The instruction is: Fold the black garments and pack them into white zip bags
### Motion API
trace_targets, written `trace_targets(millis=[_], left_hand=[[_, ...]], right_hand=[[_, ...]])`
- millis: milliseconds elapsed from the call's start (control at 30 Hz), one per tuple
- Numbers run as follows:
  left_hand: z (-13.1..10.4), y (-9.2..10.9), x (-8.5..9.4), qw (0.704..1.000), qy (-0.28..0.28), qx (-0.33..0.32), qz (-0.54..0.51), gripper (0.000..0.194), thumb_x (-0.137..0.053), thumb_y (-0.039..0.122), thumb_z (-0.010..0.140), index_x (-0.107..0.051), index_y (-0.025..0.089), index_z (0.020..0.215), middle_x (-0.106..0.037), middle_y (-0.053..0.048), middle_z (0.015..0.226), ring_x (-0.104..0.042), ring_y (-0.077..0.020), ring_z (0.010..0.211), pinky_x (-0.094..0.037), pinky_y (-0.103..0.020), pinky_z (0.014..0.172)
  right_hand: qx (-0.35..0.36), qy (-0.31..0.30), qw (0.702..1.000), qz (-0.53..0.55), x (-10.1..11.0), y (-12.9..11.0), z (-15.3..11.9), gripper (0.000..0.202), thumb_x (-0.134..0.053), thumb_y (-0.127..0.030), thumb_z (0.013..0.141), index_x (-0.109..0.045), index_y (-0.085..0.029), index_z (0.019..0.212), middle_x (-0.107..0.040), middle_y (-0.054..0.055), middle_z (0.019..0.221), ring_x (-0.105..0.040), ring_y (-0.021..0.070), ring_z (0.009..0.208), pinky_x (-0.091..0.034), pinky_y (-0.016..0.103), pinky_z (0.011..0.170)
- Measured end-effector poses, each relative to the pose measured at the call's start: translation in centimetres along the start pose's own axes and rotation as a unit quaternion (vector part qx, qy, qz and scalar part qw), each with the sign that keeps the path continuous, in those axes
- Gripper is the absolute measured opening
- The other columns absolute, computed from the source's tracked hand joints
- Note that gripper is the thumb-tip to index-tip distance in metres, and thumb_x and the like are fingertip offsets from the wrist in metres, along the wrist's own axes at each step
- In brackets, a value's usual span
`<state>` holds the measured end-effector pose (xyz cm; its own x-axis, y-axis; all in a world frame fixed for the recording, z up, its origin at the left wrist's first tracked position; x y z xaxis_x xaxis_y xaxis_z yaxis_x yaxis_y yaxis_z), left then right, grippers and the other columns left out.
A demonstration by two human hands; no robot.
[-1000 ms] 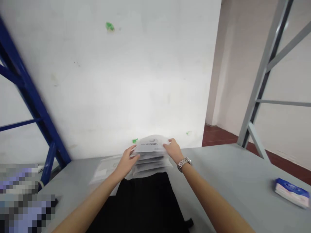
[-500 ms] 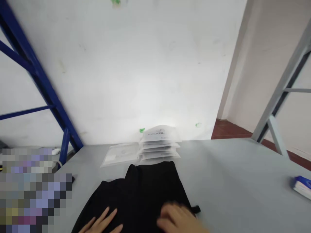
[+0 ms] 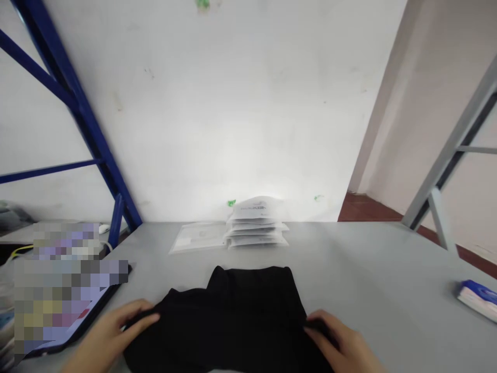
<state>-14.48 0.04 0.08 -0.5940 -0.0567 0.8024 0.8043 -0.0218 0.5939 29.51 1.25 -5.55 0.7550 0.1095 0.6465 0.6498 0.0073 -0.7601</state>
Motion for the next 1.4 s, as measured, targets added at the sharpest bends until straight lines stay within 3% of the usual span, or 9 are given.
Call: trace_targets(millis=[267, 400, 533, 767, 900, 1000, 1100, 1233, 1400], left_hand=[[6.5, 6.8, -4.0, 0.996, 0.005, -0.062, 0.064, 0.035, -0.06, 0.038, 0.079, -0.06, 0.017, 0.107, -0.063, -0.011, 0.108, -0.055, -0.028, 0.106, -0.042, -0.043, 0.092], [10.6, 8.9, -7.1, 0.993, -0.032, -0.095, 0.056, 0.035, -0.061, 0.035, 0.083, -0.057, 0.017, 0.112, -0.061, -0.007, 0.113, -0.057, -0.0232, 0.104, -0.045, -0.046, 0.09], [10.7, 9.1, -5.9, 0.992, -0.015, -0.125, 0.022, 0.014, -0.056, 0.028, 0.087, -0.062, 0.016, 0.09, -0.064, -0.003, 0.093, -0.061, -0.016, 0.085, -0.049, -0.037, 0.081], [2.7, 6.7, -3.7, 0.967, -0.064, -0.248, 0.016, 0.01, -0.063, 0.029, 0.08, -0.07, 0.031, 0.074, -0.07, 0.001, 0.086, -0.059, -0.0199, 0.096, -0.041, -0.033, 0.091], [-0.2, 2.4, -4.5, 0.979, 0.103, -0.088, 0.151, 0.032, -0.056, 0.053, 0.079, -0.068, 0.033, 0.101, -0.066, -0.006, 0.114, -0.058, -0.0281, 0.105, -0.043, -0.04, 0.09], [-1.2, 0.5, -4.5, 0.932, 0.216, 0.079, 0.279, 0.06, -0.046, 0.064, 0.077, -0.065, 0.014, 0.103, -0.064, -0.02, 0.102, -0.058, -0.0403, 0.094, -0.046, -0.05, 0.075], [-1.3, 0.4, -5.0, 0.924, 0.218, 0.128, 0.288, 0.066, -0.05, 0.067, 0.07, -0.063, 0.009, 0.098, -0.061, -0.024, 0.103, -0.053, -0.0444, 0.099, -0.044, -0.052, 0.078], [-0.6, 1.4, -5.9, 0.974, 0.168, 0.13, 0.074, 0.047, -0.054, 0.054, 0.067, -0.06, 0.015, 0.093, -0.062, -0.018, 0.107, -0.053, -0.0388, 0.106, -0.039, -0.05, 0.092], [-0.5, 2.8, -6.4, 0.982, 0.111, 0.143, -0.063, 0.042, -0.043, 0.054, 0.077, -0.047, 0.019, 0.1, -0.067, -0.011, 0.094, -0.065, -0.0285, 0.091, -0.051, -0.038, 0.079]], right_hand=[[0.056, 0.023, 0.994, -0.092, 1.5, -2.7, 9.3, 0.045, -0.064, -0.038, 0.073, -0.059, -0.018, 0.113, -0.06, 0.009, 0.094, -0.059, 0.0209, 0.073, -0.047, 0.034, 0.072], [0.08, 0.01, 0.994, -0.072, 1.3, -3.6, 12.4, 0.014, -0.065, -0.022, 0.069, -0.063, -0.017, 0.082, -0.06, 0.001, 0.075, -0.057, 0.0163, 0.067, -0.046, 0.03, 0.067], [0.136, 0.059, 0.988, -0.044, 2.8, -3.9, 10.2, 0.01, -0.053, -0.029, 0.08, -0.053, -0.022, 0.073, -0.057, 0.0, 0.072, -0.055, 0.0187, 0.072, -0.046, 0.032, 0.071], [0.236, 0.011, 0.969, -0.073, 3.1, -2.1, 1.6, 0.014, -0.051, -0.026, 0.085, -0.065, -0.027, 0.083, -0.062, 0.005, 0.101, -0.058, 0.0206, 0.095, -0.045, 0.032, 0.086], [0.1, 0.045, 0.993, -0.051, 2.1, -0.5, 0.9, 0.029, -0.051, -0.043, 0.083, -0.068, -0.025, 0.099, -0.066, 0.007, 0.1, -0.061, 0.0235, 0.093, -0.047, 0.033, 0.083], [-0.043, 0.097, 0.99, -0.093, 1.0, -0.1, 1.5, 0.052, -0.037, -0.062, 0.084, -0.065, -0.02, 0.071, -0.066, 0.009, 0.076, -0.061, 0.0263, 0.075, -0.047, 0.038, 0.073], [-0.065, 0.09, 0.982, -0.152, -0.9, -1.1, 2.1, 0.047, -0.048, -0.064, 0.075, -0.059, -0.02, 0.065, -0.065, 0.011, 0.076, -0.06, 0.0298, 0.076, -0.045, 0.042, 0.074], [-0.051, 0.108, 0.987, -0.104, -2.5, -3.2, 2.1, 0.027, -0.049, -0.044, 0.074, -0.057, -0.019, 0.082, -0.065, 0.012, 0.088, -0.062, 0.0286, 0.085, -0.047, 0.038, 0.076], [-0.034, 0.205, 0.969, -0.132, -2.3, -6.3, 1.5, 0.011, -0.039, -0.028, 0.08, -0.049, -0.023, 0.083, -0.062, 0.005, 0.078, -0.062, 0.0224, 0.067, -0.047, 0.032, 0.06]])
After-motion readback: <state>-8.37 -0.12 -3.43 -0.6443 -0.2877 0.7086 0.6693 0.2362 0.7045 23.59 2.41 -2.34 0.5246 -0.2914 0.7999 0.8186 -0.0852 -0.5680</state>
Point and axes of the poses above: each hand's wrist, its own z-axis towards the middle knuckle, its own x-axis out of the back of the hand, y = z × x, the point moved 1 cm from there along z, towards the middle knuckle
